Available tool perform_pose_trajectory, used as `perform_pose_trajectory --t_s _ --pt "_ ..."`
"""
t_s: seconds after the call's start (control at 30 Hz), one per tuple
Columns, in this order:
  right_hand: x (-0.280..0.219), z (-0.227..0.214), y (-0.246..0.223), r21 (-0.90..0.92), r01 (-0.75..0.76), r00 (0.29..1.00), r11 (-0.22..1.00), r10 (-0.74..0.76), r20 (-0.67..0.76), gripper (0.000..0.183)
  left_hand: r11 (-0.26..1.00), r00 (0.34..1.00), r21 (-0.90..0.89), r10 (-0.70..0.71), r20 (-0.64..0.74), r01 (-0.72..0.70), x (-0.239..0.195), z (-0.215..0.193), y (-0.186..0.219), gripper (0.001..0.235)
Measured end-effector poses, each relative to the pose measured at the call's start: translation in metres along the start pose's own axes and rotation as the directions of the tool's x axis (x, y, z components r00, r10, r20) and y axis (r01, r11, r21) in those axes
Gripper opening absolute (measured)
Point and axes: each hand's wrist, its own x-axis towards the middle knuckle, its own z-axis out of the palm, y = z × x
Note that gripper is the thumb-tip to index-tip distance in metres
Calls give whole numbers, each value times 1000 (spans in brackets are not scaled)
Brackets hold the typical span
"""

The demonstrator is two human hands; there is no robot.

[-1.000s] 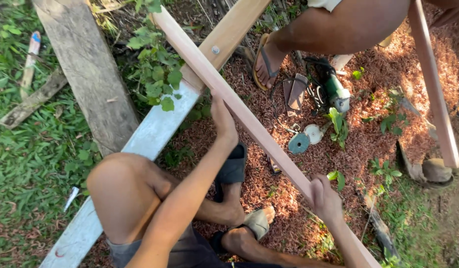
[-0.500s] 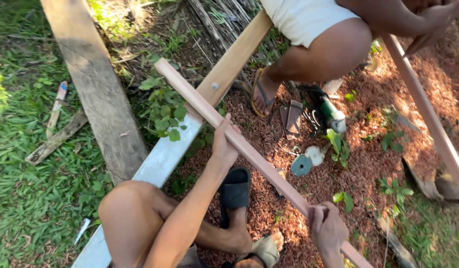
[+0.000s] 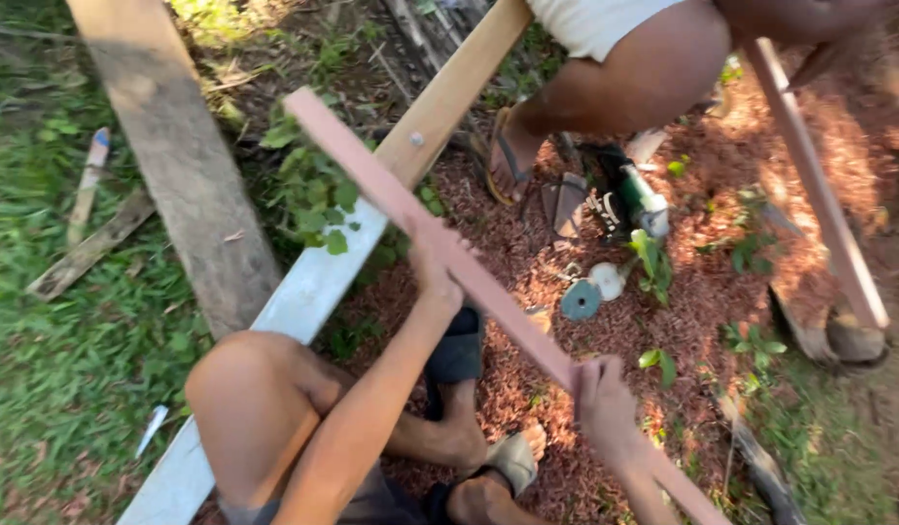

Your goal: Positioning a long wooden strip against a wooden frame for alignment

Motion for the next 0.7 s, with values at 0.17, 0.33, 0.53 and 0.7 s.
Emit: perform_pose_trajectory --t_s 0.17,0.33,0.53,0.7 --pt "-3 -32 -23 454 -494 858 742 331 392 28 958 979 285 91 -184 -35 -25 27 20 59" --pt "-7 0 39 286 -266 907 921 138 399 36 960 988 237 152 15 -151 12 -11 4 64" --pt "94 -60 -85 404 -111 901 908 -79 426 39 960 989 237 147 32 -150 10 -6 4 63" --pt "131 -64 -114 528 191 923 827 -334 190 29 952 983 251 183 -11 -174 9 -3 7 64"
